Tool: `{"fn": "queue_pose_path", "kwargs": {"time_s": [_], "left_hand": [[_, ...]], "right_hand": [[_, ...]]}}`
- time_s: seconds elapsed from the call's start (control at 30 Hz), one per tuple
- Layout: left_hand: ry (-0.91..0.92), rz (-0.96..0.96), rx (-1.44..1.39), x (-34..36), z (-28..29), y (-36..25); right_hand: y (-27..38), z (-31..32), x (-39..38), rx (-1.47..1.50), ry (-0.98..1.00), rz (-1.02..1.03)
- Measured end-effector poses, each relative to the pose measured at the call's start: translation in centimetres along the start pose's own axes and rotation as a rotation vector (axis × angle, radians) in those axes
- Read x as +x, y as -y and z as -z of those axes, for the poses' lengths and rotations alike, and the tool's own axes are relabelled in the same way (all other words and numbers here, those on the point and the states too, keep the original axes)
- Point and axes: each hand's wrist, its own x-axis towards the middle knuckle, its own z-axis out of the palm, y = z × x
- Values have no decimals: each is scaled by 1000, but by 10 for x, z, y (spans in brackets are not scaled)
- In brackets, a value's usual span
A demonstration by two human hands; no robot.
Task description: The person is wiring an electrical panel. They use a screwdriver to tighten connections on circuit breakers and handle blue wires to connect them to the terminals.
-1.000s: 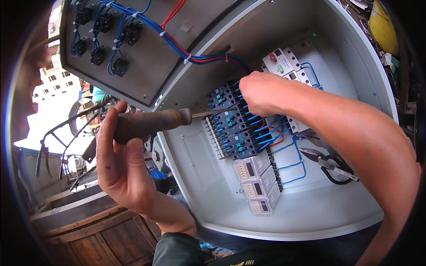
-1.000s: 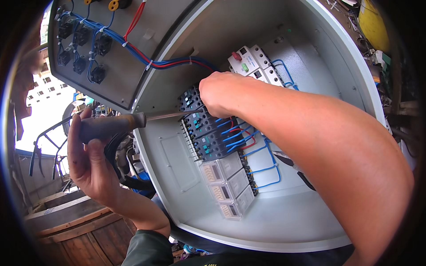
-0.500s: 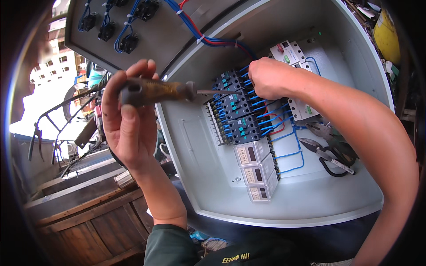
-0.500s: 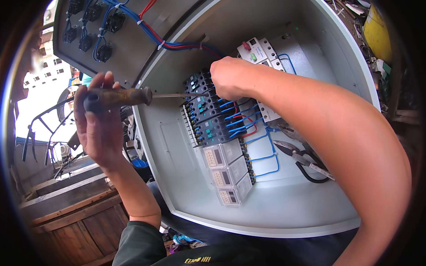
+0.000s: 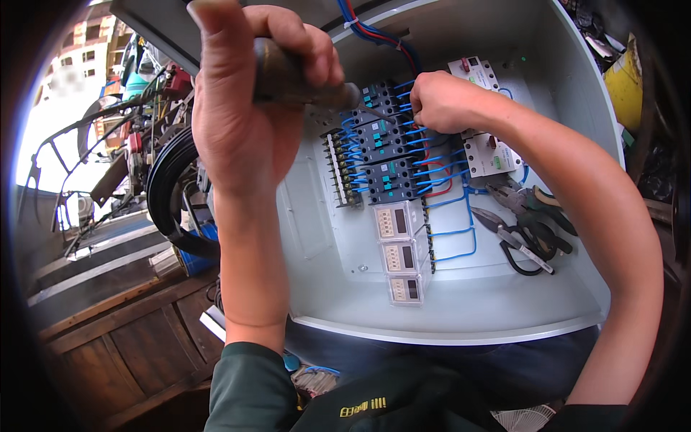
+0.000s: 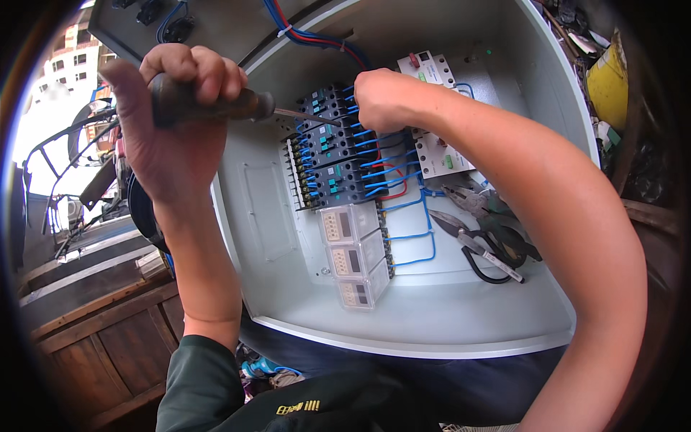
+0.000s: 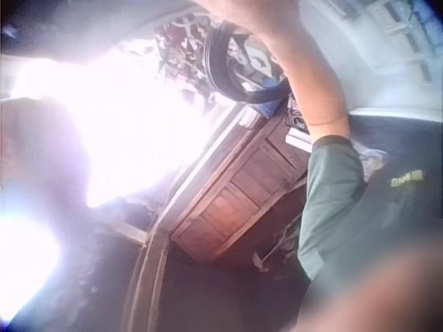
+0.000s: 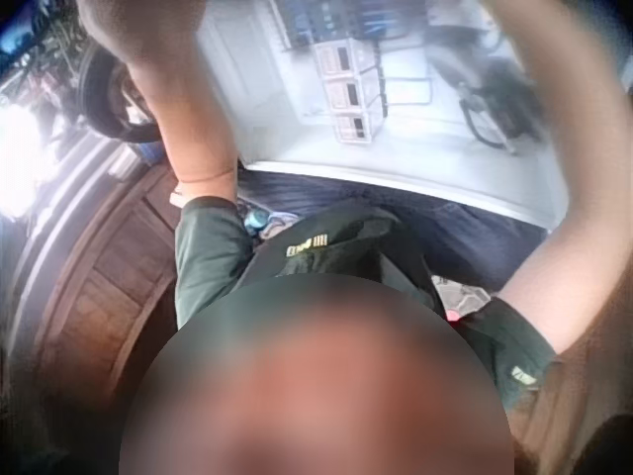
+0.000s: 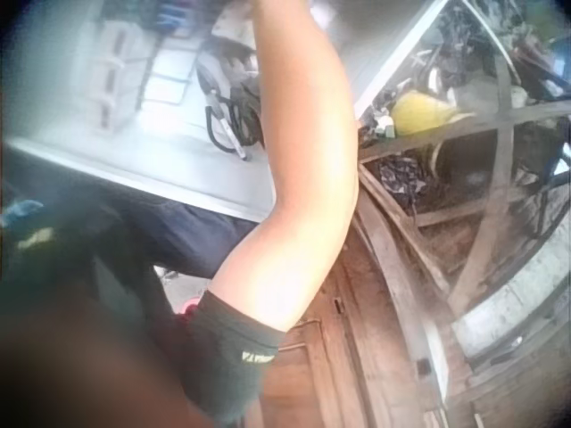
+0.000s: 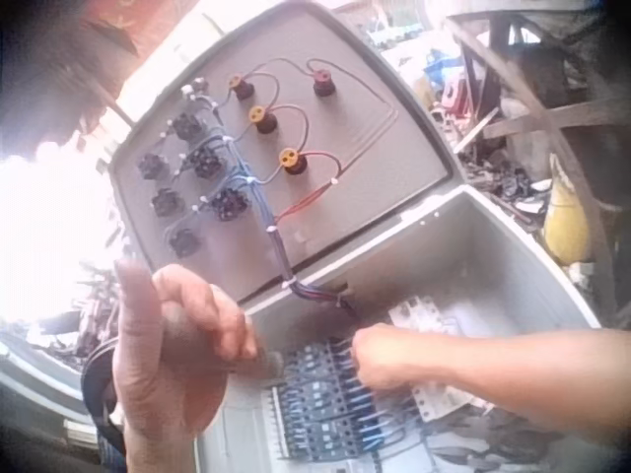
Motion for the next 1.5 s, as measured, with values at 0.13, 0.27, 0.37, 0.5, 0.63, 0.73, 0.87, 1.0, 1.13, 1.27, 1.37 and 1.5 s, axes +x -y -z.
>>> {"fn": "queue_pose_path", "kwargs": {"time_s": [0.13, 0.27, 0.37, 0.5, 0.63, 0.73, 0.87, 1.0, 1.13, 1.27, 1.37, 1.5], "left_hand": [[-377, -3, -125, -28, -3, 7], [-90, -5, -155, -14, 30, 29], [287, 69, -245, 7, 38, 21], [3, 97, -125, -5, 5, -8], [-572, -19, -139, -27, -25, 6], [-460, -26, -226, -15, -3, 23], [-22, 12, -301, -6, 21, 18], [-462, 102, -229, -19, 2, 8], [-479, -120, -175, -24, -19, 13], [-512, -145, -236, -20, -23, 22], [-458, -108, -235, -19, -17, 22], [-310, -52, -281, -17, -9, 22]], "right_hand": [[-3, -3, 0, 17, -37, -14], [-7, -6, -3, 42, -17, -19], [-3, -4, -5, 87, -21, -73], [6, 2, -7, 72, 1, -100], [3, 0, -6, 66, -37, -70], [-4, -3, -2, 53, -8, -74], [-5, -5, 0, 33, -5, -85], [1, -1, -2, 36, 4, -62], [0, -3, -2, 28, -31, -59], [-7, -9, 1, 28, -44, -45], [-10, -10, 1, 15, -52, -48], [-11, -9, 2, 14, -33, -31]]}}
